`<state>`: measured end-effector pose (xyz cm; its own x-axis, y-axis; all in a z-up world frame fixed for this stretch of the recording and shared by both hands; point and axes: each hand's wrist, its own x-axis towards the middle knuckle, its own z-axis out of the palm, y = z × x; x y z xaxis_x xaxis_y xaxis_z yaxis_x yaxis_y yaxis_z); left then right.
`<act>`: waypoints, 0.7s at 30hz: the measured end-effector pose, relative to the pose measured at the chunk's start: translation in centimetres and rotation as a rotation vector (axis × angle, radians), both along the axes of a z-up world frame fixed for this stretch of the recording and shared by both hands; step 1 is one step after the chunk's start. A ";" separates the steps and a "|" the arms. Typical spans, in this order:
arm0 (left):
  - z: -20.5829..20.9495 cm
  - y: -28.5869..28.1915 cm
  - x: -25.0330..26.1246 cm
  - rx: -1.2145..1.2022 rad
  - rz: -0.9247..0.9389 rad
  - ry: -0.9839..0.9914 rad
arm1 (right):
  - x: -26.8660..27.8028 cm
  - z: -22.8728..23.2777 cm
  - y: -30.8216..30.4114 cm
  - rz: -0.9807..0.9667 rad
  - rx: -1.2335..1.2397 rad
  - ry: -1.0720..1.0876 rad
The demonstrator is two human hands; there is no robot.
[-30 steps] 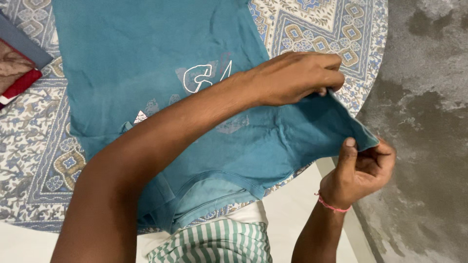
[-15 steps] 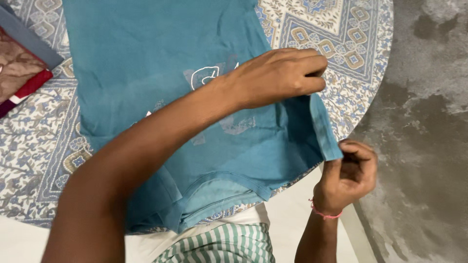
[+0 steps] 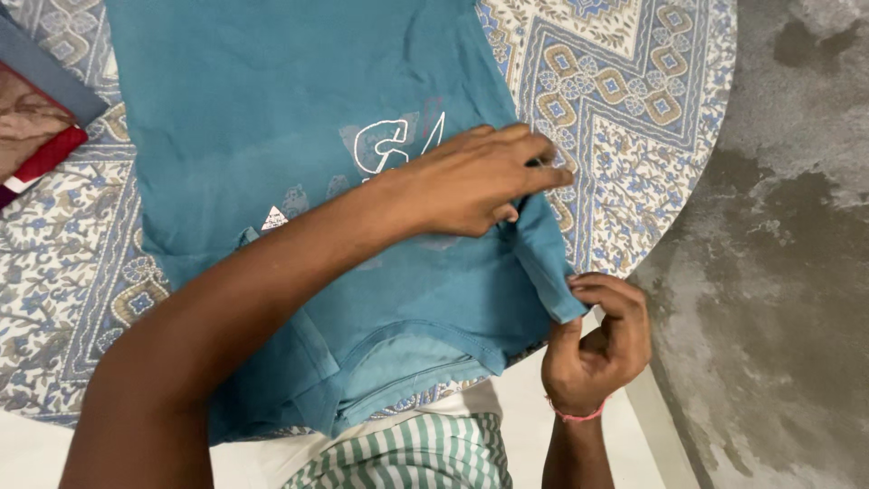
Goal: The person smooths a blue t-shirt by hand on a bed, folds the sleeves and sides, and rolls it into a rectangle. The person then spreads out green cargo pants, folds them in half, and rolls them into a bundle before placing them on a stack.
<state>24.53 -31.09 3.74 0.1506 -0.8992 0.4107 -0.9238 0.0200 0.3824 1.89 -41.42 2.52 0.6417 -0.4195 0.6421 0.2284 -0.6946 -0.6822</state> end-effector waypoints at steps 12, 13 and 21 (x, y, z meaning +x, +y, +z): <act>-1.4 -0.5 -0.9 0.020 0.044 0.857 | 0.4 -0.7 -0.3 0.002 0.190 -0.087; -1.8 -0.5 -0.7 -0.058 0.007 0.922 | 0.4 -0.7 -0.4 -0.005 0.199 -0.091; -2.0 1.4 -0.5 -0.211 0.275 1.353 | 0.6 0.3 0.4 0.013 -0.219 0.070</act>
<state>24.07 -29.65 1.70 0.6940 -0.7165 -0.0707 0.1716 0.0692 0.9827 2.48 -41.01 2.78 0.6922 -0.2670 0.6706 0.1953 -0.8251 -0.5301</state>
